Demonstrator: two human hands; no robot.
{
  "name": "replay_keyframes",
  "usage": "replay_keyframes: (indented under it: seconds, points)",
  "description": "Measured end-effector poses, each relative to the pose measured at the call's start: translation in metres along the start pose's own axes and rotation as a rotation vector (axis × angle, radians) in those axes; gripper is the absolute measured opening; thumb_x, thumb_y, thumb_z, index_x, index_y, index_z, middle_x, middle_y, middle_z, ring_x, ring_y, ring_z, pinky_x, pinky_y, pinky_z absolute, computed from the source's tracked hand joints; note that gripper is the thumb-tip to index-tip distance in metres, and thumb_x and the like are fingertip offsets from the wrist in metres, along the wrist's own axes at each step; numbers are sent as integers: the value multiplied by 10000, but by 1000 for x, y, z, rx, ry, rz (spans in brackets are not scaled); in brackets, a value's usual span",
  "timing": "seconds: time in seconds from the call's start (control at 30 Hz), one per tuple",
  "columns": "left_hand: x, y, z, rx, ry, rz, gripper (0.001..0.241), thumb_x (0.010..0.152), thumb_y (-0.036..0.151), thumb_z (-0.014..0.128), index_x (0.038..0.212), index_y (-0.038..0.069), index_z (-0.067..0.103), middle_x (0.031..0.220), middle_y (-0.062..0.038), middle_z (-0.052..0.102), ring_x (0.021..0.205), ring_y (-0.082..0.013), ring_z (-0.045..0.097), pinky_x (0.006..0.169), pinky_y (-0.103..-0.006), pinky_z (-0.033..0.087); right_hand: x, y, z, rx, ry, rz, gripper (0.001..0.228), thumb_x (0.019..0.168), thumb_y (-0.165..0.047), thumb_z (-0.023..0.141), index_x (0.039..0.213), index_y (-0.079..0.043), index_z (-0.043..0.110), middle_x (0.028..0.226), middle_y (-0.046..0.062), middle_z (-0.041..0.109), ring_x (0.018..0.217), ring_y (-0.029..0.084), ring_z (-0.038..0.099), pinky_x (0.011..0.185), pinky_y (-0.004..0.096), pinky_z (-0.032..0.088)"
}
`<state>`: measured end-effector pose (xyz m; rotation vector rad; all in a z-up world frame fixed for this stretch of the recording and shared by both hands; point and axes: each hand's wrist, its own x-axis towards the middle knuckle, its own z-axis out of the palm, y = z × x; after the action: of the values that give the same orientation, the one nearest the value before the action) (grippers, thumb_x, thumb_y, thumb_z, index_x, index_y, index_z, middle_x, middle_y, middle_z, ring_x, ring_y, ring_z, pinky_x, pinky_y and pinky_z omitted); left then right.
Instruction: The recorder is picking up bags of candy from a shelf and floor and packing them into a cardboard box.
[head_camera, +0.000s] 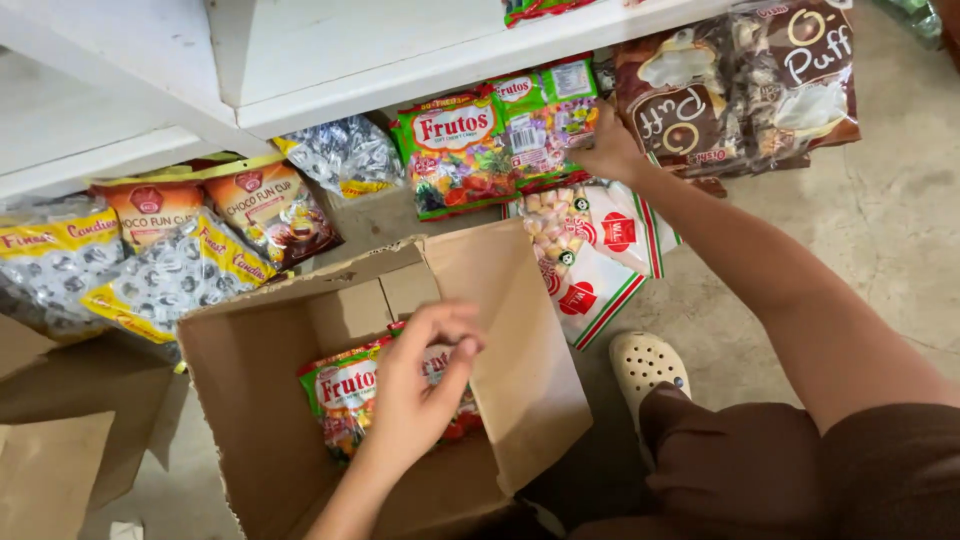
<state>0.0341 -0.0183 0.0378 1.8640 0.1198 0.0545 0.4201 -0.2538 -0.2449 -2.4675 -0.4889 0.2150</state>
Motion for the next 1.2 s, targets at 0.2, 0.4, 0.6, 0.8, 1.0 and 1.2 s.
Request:
replay_keyframes:
  seconds: [0.2,0.4,0.6,0.8,1.0,1.2]
  points:
    - [43,-30,34,-478,-105,-19,577,991,-12,608,1527,47,402,1332,-125,630,1170,-172,637,1032,-323,508,11,-5,-3,32,33,180,996,661,-397,930,1395,70,444,1170,286,652,1092,431,657,953,456,521]
    - [91,-56,62,-713,-139,-294,613,964,91,586,1539,112,375,1447,-101,570,1273,-221,619,1059,-381,488,29,14,18,394,-77,399,520,780,-342,891,1112,41,773,942,119,737,795,214,667,666,334,511]
    - [116,-104,85,-823,-58,-491,614,939,152,599,1520,117,403,1423,-104,610,1246,-246,642,1032,-412,491,3,-57,-35,856,-150,512,264,792,-165,788,1040,-126,706,899,13,704,738,130,649,593,307,474]
    - [95,-58,77,-330,37,-54,856,816,196,801,1540,51,367,1474,-165,523,1358,-313,532,1146,-455,423,-29,-102,-77,1074,-77,218,144,869,-34,752,1004,-35,702,929,56,725,818,140,690,744,294,565]
    - [84,12,60,250,234,412,1077,754,281,901,1565,-25,264,1570,-260,361,1491,-379,354,1236,-476,336,-121,-227,-156,1284,-314,73,122,904,-9,696,1009,-54,655,1066,68,687,1005,162,673,898,343,567]
    - [80,-55,45,-761,303,-9,445,1021,173,694,1407,-4,559,1288,-135,679,1201,-256,666,1063,-417,537,-159,-302,-196,743,-363,-569,171,977,-139,659,1092,-60,561,1362,94,584,1231,172,583,1055,345,479]
